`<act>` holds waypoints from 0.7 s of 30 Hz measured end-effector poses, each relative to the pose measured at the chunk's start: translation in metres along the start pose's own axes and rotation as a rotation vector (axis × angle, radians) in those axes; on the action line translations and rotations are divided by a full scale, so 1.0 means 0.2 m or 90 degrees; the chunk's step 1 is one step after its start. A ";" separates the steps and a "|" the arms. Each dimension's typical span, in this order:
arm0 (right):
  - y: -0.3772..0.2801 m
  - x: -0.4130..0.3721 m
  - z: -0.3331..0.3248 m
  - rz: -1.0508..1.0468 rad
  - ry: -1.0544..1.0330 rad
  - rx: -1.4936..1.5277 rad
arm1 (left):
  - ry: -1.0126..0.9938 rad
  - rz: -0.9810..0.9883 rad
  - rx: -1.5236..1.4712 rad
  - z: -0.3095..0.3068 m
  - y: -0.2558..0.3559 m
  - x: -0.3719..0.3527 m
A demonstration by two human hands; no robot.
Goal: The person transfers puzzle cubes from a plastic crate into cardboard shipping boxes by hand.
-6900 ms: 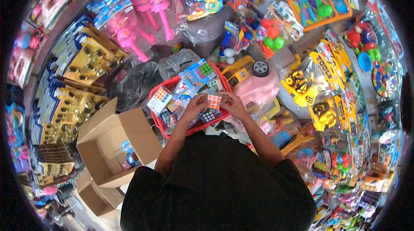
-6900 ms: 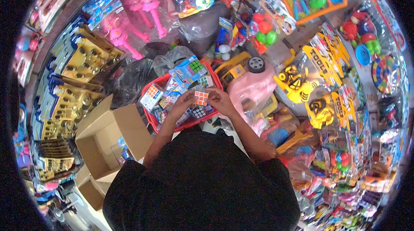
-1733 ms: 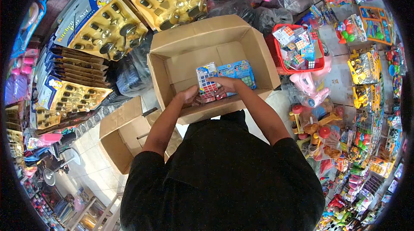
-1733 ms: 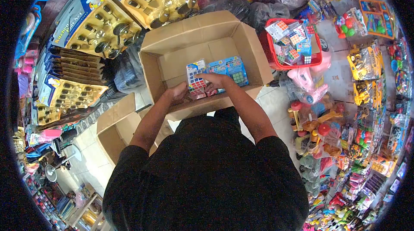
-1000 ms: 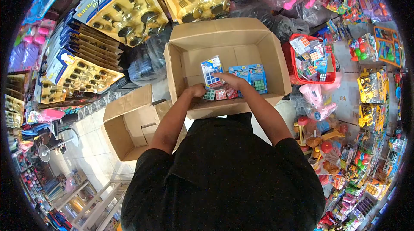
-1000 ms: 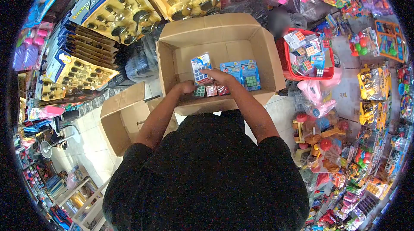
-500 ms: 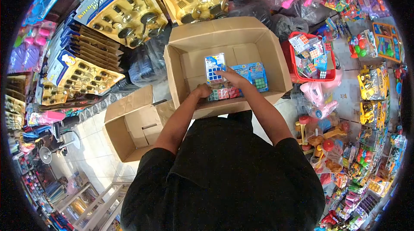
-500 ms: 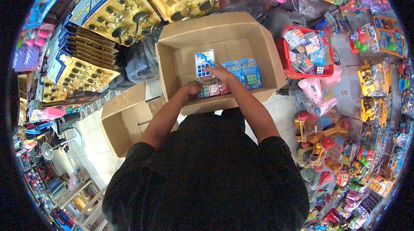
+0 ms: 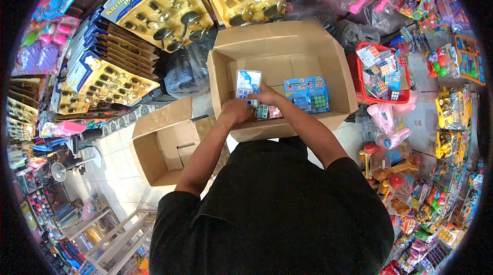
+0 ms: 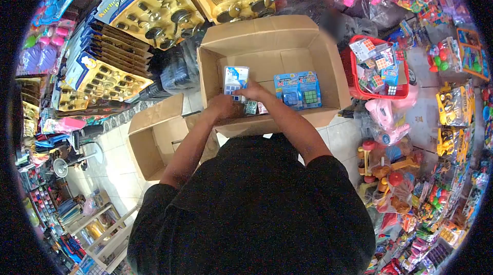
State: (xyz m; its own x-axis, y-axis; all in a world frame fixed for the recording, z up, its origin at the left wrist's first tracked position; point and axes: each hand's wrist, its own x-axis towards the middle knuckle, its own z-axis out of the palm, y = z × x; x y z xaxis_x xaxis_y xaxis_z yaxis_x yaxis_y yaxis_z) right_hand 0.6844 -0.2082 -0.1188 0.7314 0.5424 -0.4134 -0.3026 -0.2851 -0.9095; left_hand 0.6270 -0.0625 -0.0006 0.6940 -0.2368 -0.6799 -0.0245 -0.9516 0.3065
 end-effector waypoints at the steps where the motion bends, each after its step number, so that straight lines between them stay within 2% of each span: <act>1: 0.01 0.02 0.04 -0.018 -0.023 -0.024 | 0.069 -0.027 -0.011 -0.03 0.00 -0.03; 2: 0.03 0.01 0.06 -0.018 -0.062 0.010 | 0.140 -0.055 -0.024 -0.05 0.00 -0.05; 5: -0.07 -0.03 0.08 0.063 -0.114 -0.329 | 0.229 -0.046 0.065 0.07 -0.03 0.05; 6: 0.20 0.12 0.12 0.051 -0.112 -0.410 | 0.163 -0.039 0.111 0.08 -0.04 0.07; 9: 0.15 0.07 0.08 0.172 -0.221 -0.459 | 0.027 -0.020 0.140 0.24 -0.10 0.21; 12: -0.07 -0.08 0.00 0.063 -0.187 -0.442 | 0.025 -0.021 0.103 0.29 -0.09 0.26; 15: -0.01 -0.05 -0.05 0.094 -0.244 -0.566 | 0.045 0.000 0.135 0.29 -0.07 0.25; 18: 0.11 -0.11 -0.06 0.018 -0.225 -0.567 | 0.009 0.036 0.144 0.24 -0.05 0.23; 21: 0.20 -0.10 -0.06 0.011 -0.205 -0.517 | -0.055 0.055 0.141 0.30 -0.13 0.34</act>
State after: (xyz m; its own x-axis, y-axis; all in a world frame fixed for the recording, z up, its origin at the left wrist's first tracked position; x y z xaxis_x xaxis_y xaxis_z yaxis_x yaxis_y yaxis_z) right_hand 0.6656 -0.2405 -0.1471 0.4854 0.6948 -0.5307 0.3063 -0.7037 -0.6411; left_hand 0.6319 -0.0660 -0.0950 0.6183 -0.3256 -0.7153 -0.2446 -0.9447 0.2186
